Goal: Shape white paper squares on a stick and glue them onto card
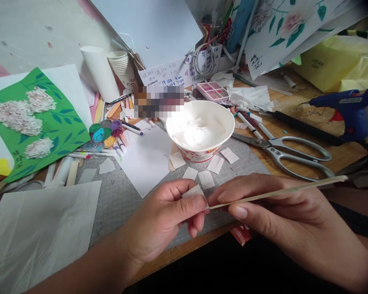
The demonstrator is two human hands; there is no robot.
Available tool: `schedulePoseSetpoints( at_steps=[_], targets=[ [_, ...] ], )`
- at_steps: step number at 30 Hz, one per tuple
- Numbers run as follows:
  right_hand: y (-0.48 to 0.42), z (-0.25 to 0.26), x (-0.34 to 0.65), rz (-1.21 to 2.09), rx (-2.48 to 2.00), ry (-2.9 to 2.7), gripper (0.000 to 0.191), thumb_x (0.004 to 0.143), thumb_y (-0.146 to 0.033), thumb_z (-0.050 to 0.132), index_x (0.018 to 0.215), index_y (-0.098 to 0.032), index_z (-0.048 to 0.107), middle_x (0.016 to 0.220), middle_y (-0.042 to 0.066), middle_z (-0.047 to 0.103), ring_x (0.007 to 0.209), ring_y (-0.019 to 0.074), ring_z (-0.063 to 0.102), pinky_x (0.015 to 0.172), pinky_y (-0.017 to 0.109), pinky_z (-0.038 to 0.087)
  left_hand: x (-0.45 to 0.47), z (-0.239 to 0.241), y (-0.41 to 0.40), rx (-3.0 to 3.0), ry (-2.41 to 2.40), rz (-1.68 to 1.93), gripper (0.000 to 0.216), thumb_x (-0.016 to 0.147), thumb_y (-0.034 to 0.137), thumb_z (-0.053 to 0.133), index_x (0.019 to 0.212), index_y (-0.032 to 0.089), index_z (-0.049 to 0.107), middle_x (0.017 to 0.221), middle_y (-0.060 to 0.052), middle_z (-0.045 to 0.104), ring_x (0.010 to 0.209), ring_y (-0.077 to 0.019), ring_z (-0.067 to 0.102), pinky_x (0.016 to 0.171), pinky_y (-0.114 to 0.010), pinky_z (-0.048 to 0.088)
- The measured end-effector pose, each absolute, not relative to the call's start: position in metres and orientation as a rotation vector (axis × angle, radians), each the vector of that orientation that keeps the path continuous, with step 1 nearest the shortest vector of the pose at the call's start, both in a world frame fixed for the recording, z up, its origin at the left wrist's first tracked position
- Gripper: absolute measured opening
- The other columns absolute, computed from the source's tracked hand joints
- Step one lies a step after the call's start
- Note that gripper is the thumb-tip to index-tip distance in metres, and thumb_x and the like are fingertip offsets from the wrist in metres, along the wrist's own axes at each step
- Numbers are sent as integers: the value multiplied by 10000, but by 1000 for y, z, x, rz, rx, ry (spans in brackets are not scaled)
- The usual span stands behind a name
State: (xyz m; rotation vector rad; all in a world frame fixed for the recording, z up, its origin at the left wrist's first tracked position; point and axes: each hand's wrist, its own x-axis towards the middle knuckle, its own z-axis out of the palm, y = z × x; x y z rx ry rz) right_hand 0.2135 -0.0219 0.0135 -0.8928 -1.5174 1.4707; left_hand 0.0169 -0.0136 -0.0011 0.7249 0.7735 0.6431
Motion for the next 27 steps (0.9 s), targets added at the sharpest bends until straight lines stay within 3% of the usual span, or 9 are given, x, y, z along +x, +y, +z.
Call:
schedulePoseSetpoints(
  at_steps=[11, 21, 24, 27],
  targets=[
    [-22, 15, 213, 1482, -851, -1486, 159, 849, -150, 644, 959, -235, 724, 861, 9, 742, 545, 89, 638, 497, 176, 544, 17, -2, -14, 709, 773, 648, 231, 830, 296, 665, 681, 142, 579, 550, 28, 535, 536, -84, 461, 539, -203, 351],
    [-21, 17, 213, 1406, -935, -1597, 153, 875, -156, 609, 829, -210, 744, 805, 12, 725, 569, 93, 635, 507, 164, 526, 16, -4, -15, 820, 784, 677, 217, 856, 325, 631, 735, 152, 577, 599, 29, 533, 557, -80, 462, 542, -200, 367],
    [-22, 17, 214, 1394, -1002, -1579, 130, 863, -181, 628, 813, -203, 746, 812, 21, 725, 539, 95, 633, 494, 174, 527, 15, -6, -17, 1016, 967, 804, 114, 884, 304, 595, 864, 192, 578, 719, 29, 545, 638, -89, 479, 591, -204, 392],
    [-23, 16, 215, 1390, -1044, -1554, 105, 853, -222, 644, 867, -196, 744, 798, 25, 720, 488, 88, 614, 469, 184, 525, 12, -2, -21, 1429, 1183, 1100, 54, 882, 173, 569, 884, 224, 554, 781, 32, 520, 711, -100, 482, 645, -214, 399]
  ],
)
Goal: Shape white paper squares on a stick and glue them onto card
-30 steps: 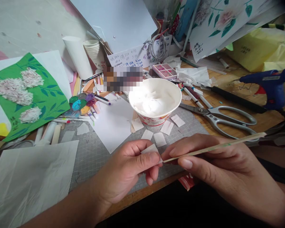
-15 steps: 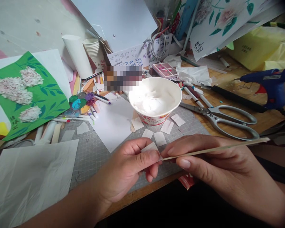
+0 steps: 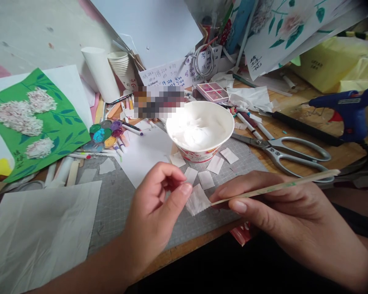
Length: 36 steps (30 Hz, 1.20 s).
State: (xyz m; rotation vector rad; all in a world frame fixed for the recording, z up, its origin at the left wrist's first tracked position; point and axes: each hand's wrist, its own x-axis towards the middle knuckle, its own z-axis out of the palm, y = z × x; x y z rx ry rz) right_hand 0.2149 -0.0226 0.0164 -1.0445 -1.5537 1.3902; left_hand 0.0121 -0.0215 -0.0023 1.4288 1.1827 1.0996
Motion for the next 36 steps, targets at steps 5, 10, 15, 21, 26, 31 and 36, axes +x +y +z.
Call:
schedulePoseSetpoints(
  at_steps=[5, 10, 15, 21, 26, 31, 36],
  targets=[
    [-22, 14, 214, 1406, -1037, -1533, 112, 858, -231, 634, 882, -189, 735, 758, 16, 706, 490, 86, 609, 454, 182, 510, 12, 12, -28, 1927, 1096, 1091, 145, 803, 51, 536, 776, 192, 544, 689, 33, 488, 650, -103, 492, 601, -226, 407],
    [-24, 12, 213, 1405, -982, -1549, 106, 868, -210, 624, 908, -193, 720, 771, 7, 711, 490, 78, 613, 458, 174, 505, 18, 12, -26, 1844, 1116, 932, 92, 788, 100, 566, 755, 185, 575, 674, 35, 546, 629, -96, 530, 593, -208, 428],
    [-26, 14, 211, 1368, -962, -1584, 98, 870, -205, 625, 919, -204, 710, 783, -3, 717, 492, 68, 612, 460, 162, 500, 21, 13, -24, 1753, 1186, 860, 95, 761, 123, 589, 697, 188, 566, 628, 51, 547, 621, -96, 541, 571, -193, 421],
    [-27, 13, 211, 1253, -969, -1693, 140, 866, -159, 617, 962, -221, 698, 824, -11, 727, 496, 58, 615, 460, 143, 499, 19, 12, -25, 1732, 1249, 822, 141, 760, 103, 545, 646, 186, 545, 603, 51, 542, 594, -94, 516, 529, -188, 389],
    [-25, 12, 210, 1290, -1002, -1674, 91, 857, -189, 637, 900, -209, 713, 779, -6, 723, 521, 69, 626, 462, 142, 492, 19, 12, -23, 1720, 1249, 812, 157, 757, 93, 525, 634, 188, 542, 584, 54, 515, 570, -92, 487, 515, -192, 367],
    [-22, 13, 209, 1408, -1018, -1567, 110, 864, -221, 629, 901, -217, 732, 748, -4, 711, 534, 84, 630, 496, 167, 503, 19, 11, -22, 1565, 1184, 808, 145, 773, 113, 539, 651, 190, 551, 609, 48, 514, 605, -99, 485, 560, -209, 369],
    [-17, 6, 214, 1449, -1018, -1453, 97, 851, -263, 656, 873, -243, 749, 793, -4, 722, 784, 131, 676, 763, 205, 526, 11, 1, -20, 1268, 1058, 836, 110, 787, 190, 586, 678, 187, 578, 612, 39, 480, 591, -103, 409, 560, -237, 325]
  ],
)
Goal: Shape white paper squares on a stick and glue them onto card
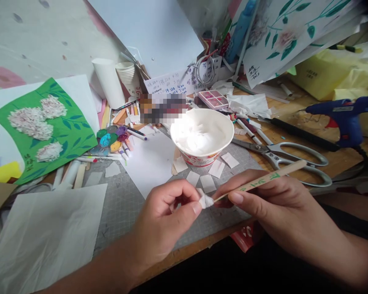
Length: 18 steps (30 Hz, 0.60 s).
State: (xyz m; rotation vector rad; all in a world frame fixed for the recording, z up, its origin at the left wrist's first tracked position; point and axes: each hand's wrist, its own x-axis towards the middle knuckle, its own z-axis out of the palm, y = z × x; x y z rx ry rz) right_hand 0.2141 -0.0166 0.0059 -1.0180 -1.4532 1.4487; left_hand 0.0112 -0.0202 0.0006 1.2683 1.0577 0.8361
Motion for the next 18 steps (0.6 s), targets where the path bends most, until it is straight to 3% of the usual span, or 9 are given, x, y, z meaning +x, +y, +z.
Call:
schedulePoseSetpoints(
  at_steps=[6, 12, 14, 18],
  targets=[
    [-11, -5, 229, 1499, -1043, -1178, 89, 819, -307, 692, 838, -232, 737, 789, 17, 726, 717, 142, 675, 702, 223, 556, 3, 6, -7, 1045, 1046, 1117, 149, 743, 175, 569, 596, 177, 551, 536, 33, 460, 563, -111, 403, 567, -254, 327],
    [-12, -3, 233, 1470, -1096, -1188, 120, 805, -319, 707, 794, -203, 736, 731, 25, 720, 684, 137, 672, 656, 214, 548, 8, 20, 17, 1222, 1219, 1322, 139, 827, 184, 543, 692, 196, 571, 537, 56, 464, 532, -99, 394, 537, -232, 324],
    [-12, -2, 232, 1479, -1085, -1210, 114, 804, -307, 709, 793, -195, 730, 729, 25, 716, 689, 140, 671, 670, 224, 546, 11, 24, 23, 1398, 1322, 1228, 67, 841, 213, 565, 835, 206, 632, 573, 53, 499, 543, -102, 424, 518, -225, 325],
    [-12, 0, 228, 1492, -1064, -1234, 147, 830, -321, 680, 801, -184, 726, 749, 33, 713, 704, 140, 665, 690, 236, 534, 12, 24, 22, 1664, 1404, 995, 380, 865, 260, 578, 1240, 208, 545, 649, 51, 533, 579, -109, 475, 546, -230, 376]
  ],
)
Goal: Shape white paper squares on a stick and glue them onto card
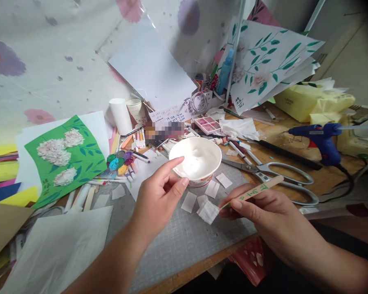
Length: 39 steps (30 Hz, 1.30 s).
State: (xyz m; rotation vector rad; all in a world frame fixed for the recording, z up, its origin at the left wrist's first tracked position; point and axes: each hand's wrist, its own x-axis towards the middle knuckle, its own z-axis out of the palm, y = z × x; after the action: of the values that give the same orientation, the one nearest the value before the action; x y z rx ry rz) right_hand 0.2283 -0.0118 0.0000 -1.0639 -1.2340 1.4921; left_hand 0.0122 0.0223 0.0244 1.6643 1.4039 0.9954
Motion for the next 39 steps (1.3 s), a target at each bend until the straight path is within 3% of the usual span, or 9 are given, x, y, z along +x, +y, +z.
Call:
schedulePoseSetpoints(
  at_steps=[5, 8, 13, 18, 24, 30, 39],
  targets=[
    [-11, -1, 226, 1532, -958, -1256, 141, 851, -308, 662, 827, -187, 729, 780, 29, 709, 728, 126, 659, 706, 225, 519, 9, 18, -3, 1836, 1466, 1164, 180, 862, 177, 566, 1029, 227, 613, 728, 33, 582, 634, -109, 511, 633, -237, 414],
    [-12, -1, 225, 1536, -936, -1291, 131, 865, -292, 648, 856, -195, 736, 803, 30, 707, 745, 132, 659, 712, 238, 513, 11, 16, -16, 1676, 1345, 1081, 113, 849, 201, 589, 955, 222, 623, 753, 16, 610, 682, -123, 544, 652, -241, 422],
    [-12, 6, 217, 1536, -882, -1360, 115, 875, -274, 630, 894, -224, 731, 770, 19, 708, 749, 156, 656, 728, 283, 522, 17, 11, -16, 1147, 1018, 695, 187, 782, 327, 690, 873, 190, 601, 732, 3, 611, 677, -130, 539, 612, -233, 410],
    [-10, 13, 214, 1482, -875, -1452, 116, 870, -239, 634, 910, -262, 741, 810, 4, 722, 759, 143, 668, 702, 239, 531, 17, 5, -11, 959, 894, 715, 167, 816, 267, 664, 702, 173, 586, 608, 34, 551, 589, -97, 488, 596, -221, 392],
    [-14, 13, 215, 1532, -907, -1400, 110, 871, -256, 632, 883, -257, 741, 878, 19, 722, 778, 153, 678, 723, 267, 555, 15, 4, -11, 909, 838, 708, 144, 799, 240, 675, 698, 165, 605, 582, 37, 549, 557, -86, 453, 566, -210, 369],
    [-16, 13, 216, 1634, -861, -1336, 119, 873, -227, 625, 911, -240, 736, 904, 20, 729, 525, 87, 621, 480, 193, 532, 16, 5, -11, 873, 844, 691, 135, 794, 244, 671, 707, 161, 609, 580, 32, 554, 561, -90, 463, 566, -216, 370],
    [-16, 16, 215, 1649, -831, -1356, 162, 881, -220, 615, 953, -280, 747, 912, 18, 727, 533, 82, 616, 492, 181, 547, 18, 6, -11, 870, 832, 681, 120, 793, 217, 666, 702, 154, 617, 575, 34, 553, 553, -79, 461, 553, -208, 364]
  ],
)
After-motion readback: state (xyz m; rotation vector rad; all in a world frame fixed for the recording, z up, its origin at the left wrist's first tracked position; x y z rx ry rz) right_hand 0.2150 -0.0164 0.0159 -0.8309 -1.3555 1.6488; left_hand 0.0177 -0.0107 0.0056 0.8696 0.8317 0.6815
